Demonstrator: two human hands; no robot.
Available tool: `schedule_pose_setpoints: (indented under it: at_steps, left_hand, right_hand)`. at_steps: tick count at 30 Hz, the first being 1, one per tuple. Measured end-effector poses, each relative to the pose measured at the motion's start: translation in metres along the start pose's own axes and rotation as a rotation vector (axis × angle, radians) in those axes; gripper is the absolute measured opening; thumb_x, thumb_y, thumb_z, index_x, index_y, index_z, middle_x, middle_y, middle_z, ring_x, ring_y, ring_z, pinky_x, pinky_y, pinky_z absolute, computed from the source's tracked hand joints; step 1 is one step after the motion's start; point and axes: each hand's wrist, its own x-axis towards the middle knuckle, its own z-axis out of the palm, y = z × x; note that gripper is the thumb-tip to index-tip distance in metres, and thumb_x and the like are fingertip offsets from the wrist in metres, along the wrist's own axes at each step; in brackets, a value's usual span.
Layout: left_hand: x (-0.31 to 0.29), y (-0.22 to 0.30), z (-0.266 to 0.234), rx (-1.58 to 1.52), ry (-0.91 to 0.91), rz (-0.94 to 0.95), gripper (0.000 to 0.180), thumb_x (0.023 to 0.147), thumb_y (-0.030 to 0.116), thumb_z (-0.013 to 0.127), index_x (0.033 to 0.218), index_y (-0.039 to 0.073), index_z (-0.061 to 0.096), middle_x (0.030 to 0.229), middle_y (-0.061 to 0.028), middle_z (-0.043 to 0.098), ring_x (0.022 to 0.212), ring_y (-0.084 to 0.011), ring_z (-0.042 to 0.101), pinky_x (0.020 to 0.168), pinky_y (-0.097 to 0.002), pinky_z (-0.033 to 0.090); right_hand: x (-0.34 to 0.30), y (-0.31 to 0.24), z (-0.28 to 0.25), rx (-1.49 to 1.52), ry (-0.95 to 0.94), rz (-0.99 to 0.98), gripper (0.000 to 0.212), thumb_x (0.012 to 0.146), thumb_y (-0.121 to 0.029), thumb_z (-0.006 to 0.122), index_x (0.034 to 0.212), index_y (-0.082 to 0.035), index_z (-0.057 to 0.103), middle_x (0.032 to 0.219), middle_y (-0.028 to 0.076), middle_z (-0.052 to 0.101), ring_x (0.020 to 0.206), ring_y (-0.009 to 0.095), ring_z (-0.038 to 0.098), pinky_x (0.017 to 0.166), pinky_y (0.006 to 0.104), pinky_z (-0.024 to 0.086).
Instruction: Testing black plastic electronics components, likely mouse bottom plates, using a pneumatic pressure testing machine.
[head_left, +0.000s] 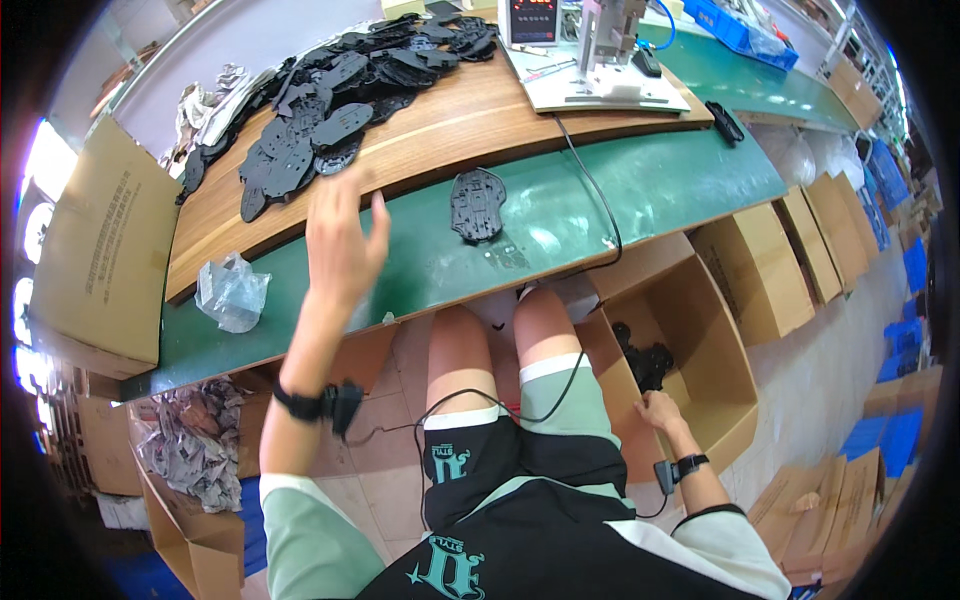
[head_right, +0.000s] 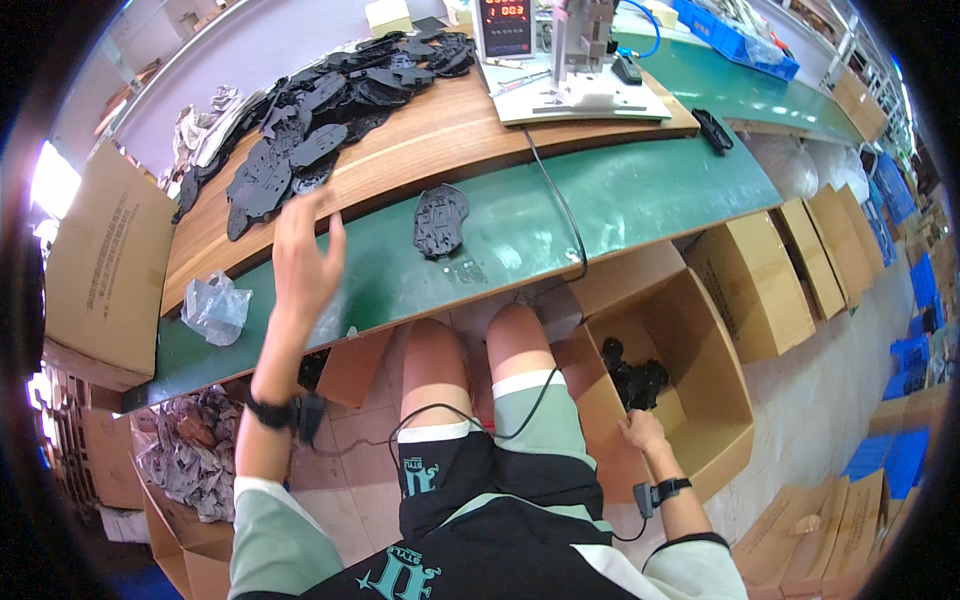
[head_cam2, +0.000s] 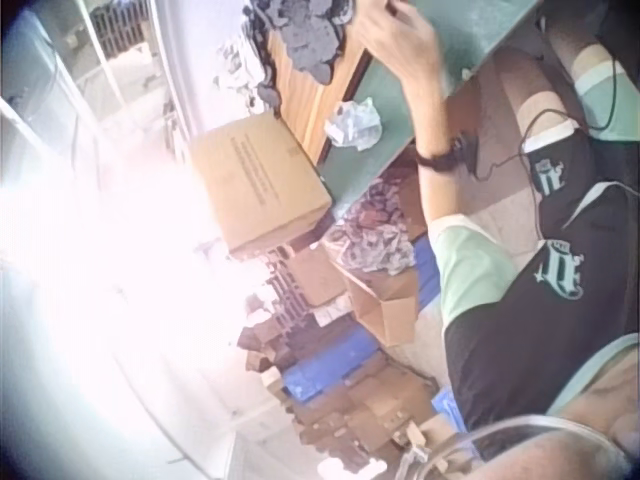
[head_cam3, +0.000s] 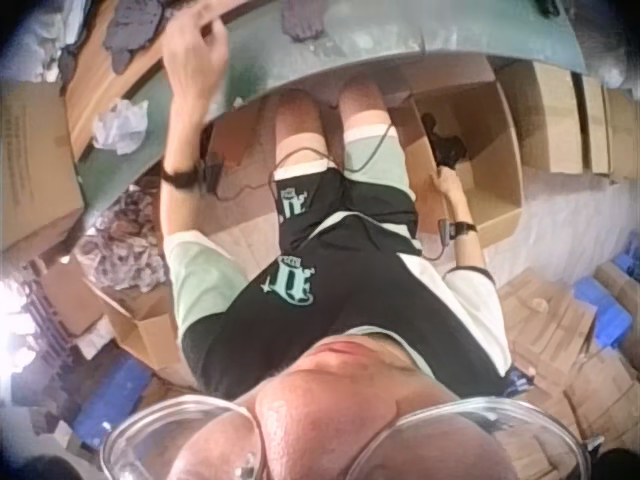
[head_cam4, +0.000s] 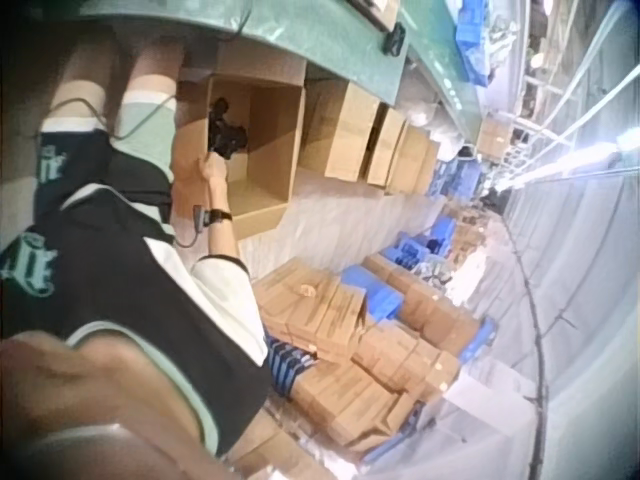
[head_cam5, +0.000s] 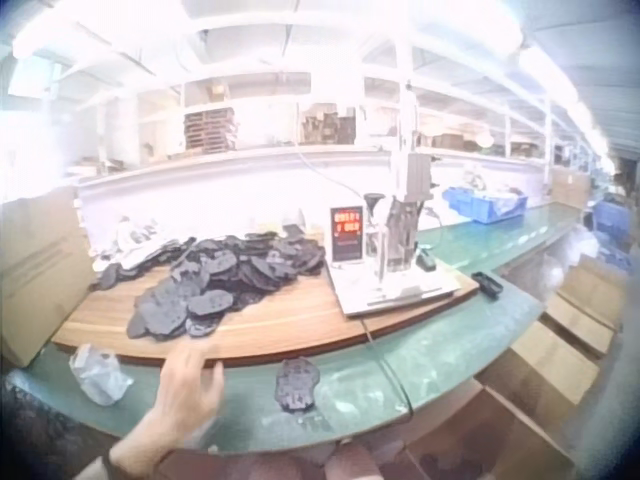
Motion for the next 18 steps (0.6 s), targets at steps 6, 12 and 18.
schedule_pose_setpoints:
  at_steps: [6, 12, 18]
  left_hand:
    - [0.031, -0.144, 0.079, 0.436, -0.08, -0.436, 0.067, 0.099, 0.045, 0.067, 0.149, 0.002, 0.054, 0.15, -0.0219, 0.056, 0.142, -0.0387, 0.047, 0.117, -0.0544, 0.036]
    - [0.04, -0.121, 0.072, 0.216, -0.121, -0.43, 0.049, 0.089, 0.034, 0.082, 0.126, 0.007, 0.064, 0.124, -0.0128, 0.067, 0.131, -0.0313, 0.056, 0.122, -0.0533, 0.028]
    - [0.04, -0.138, 0.066, -0.17, 0.085, -0.349, 0.048, 0.085, 0.018, 0.086, 0.124, 0.003, 0.063, 0.114, -0.0131, 0.066, 0.114, -0.0342, 0.065, 0.098, -0.046, 0.054]
  right_hand:
    - [-0.084, -0.24, -0.19, 0.375, 0.576, -0.677, 0.021, 0.097, -0.007, 0.067, 0.117, -0.001, 0.072, 0.113, 0.018, 0.073, 0.107, 0.038, 0.069, 0.094, 0.0439, 0.056]
    - [-0.088, -0.358, -0.223, 0.217, 0.607, -1.089, 0.049, 0.088, -0.01, 0.079, 0.134, -0.006, 0.065, 0.138, 0.015, 0.062, 0.13, 0.036, 0.059, 0.107, 0.0468, 0.05]
    - [-0.006, -0.436, -0.209, -0.018, 0.672, -1.038, 0.061, 0.093, -0.032, 0.077, 0.145, -0.005, 0.059, 0.153, 0.018, 0.053, 0.142, 0.034, 0.049, 0.115, 0.0497, 0.037]
